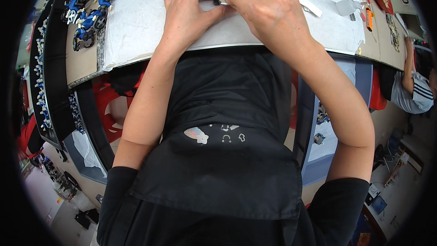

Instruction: The person assembles small plastic toy robot parts by applying glue from a bottle, then cleans away excess glue with a wipe.

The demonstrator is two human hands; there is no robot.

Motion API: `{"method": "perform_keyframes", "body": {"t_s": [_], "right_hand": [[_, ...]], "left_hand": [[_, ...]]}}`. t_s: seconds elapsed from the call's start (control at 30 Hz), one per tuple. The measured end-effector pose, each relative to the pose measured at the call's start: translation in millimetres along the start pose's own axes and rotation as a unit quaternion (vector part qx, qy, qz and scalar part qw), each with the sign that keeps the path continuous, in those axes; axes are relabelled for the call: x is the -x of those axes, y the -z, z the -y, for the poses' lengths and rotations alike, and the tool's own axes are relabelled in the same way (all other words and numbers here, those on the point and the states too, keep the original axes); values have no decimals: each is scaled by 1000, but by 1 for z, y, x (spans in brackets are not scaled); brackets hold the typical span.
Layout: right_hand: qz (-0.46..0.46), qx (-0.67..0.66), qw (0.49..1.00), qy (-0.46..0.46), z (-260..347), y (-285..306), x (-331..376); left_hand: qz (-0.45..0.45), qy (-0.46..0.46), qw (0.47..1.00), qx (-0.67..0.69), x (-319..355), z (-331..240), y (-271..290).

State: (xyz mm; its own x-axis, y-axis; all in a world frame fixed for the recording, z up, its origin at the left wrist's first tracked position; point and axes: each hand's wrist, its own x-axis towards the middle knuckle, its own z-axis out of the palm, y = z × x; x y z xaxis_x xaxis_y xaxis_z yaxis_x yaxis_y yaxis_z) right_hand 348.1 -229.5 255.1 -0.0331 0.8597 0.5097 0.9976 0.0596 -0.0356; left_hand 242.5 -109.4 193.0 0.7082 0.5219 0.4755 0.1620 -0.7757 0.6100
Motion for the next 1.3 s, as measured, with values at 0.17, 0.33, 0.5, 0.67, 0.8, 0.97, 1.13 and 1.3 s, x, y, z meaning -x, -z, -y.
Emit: {"method": "perform_keyframes", "body": {"t_s": [0.17, 0.33, 0.5, 0.67, 0.8, 0.97, 1.13, 1.3], "right_hand": [[8, -43, 999, -6, 1, 1, -4], [26, -78, 996, -31, -1, -1, -11], [0, -84, 996, -19, -9, -4, -11], [-11, -36, 999, 8, -8, -8, -7], [-80, -37, 996, 3, 2, 20, -6], [-71, -146, 985, -64, 18, 36, 7], [-110, -183, 972, -101, 26, 40, 12], [-87, -203, 964, -148, 31, 36, 19]], "left_hand": [[-11, 3, 1000, 3, 1, 0, 1], [105, 109, 986, 73, -7, -10, 17], [-22, 5, 999, 26, -7, -3, 2], [64, 26, 995, 66, -13, 4, 10], [127, 133, 914, 363, -17, -13, 27], [264, 247, 718, 595, -12, -38, 45], [231, 300, 591, 712, 5, -64, 42], [223, 292, 616, 697, 13, -69, 32]]}}
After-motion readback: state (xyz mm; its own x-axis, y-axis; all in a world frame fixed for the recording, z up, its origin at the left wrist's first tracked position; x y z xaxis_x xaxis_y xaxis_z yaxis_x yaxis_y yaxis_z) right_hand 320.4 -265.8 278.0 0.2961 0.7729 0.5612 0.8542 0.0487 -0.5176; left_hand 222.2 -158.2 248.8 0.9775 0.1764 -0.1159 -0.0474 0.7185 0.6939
